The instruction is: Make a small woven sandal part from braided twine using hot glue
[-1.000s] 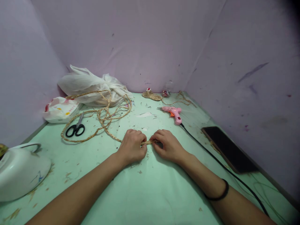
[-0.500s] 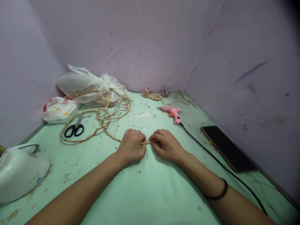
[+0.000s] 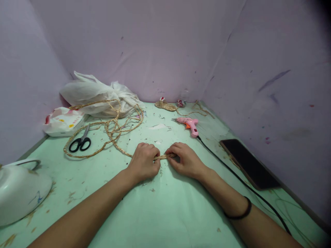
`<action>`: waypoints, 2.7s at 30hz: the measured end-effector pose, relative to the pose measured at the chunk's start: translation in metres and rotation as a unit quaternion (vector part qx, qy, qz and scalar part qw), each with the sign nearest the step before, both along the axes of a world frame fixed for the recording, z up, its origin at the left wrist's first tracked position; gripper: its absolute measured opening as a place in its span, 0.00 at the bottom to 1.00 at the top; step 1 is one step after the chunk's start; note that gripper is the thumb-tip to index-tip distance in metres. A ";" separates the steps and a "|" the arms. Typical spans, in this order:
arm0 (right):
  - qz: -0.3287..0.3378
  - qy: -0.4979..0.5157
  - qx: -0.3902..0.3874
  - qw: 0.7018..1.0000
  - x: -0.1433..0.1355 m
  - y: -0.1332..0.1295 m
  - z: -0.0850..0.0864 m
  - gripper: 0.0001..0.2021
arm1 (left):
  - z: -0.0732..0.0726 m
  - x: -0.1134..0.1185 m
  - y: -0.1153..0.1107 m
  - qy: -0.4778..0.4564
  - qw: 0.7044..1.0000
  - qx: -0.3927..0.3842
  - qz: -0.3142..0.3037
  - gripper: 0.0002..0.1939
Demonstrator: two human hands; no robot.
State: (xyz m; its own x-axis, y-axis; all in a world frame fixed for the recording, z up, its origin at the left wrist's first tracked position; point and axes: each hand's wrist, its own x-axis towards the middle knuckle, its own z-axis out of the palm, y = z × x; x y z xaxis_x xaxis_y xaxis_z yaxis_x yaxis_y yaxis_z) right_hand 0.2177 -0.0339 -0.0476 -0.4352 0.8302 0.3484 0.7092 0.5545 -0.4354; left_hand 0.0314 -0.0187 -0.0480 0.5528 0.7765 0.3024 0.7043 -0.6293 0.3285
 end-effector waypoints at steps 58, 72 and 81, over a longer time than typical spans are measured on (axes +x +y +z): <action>0.026 -0.062 0.095 0.993 -0.005 -0.001 0.003 0.05 | 0.015 -0.022 0.006 0.021 0.996 -0.037 -0.079 0.05; 0.029 0.002 0.079 0.996 -0.009 -0.010 0.005 0.06 | 0.013 -0.018 -0.003 -0.011 0.998 -0.019 -0.061 0.05; 0.012 0.039 -0.015 0.999 -0.011 -0.012 -0.006 0.06 | 0.014 -0.021 -0.002 -0.054 0.996 -0.021 -0.063 0.05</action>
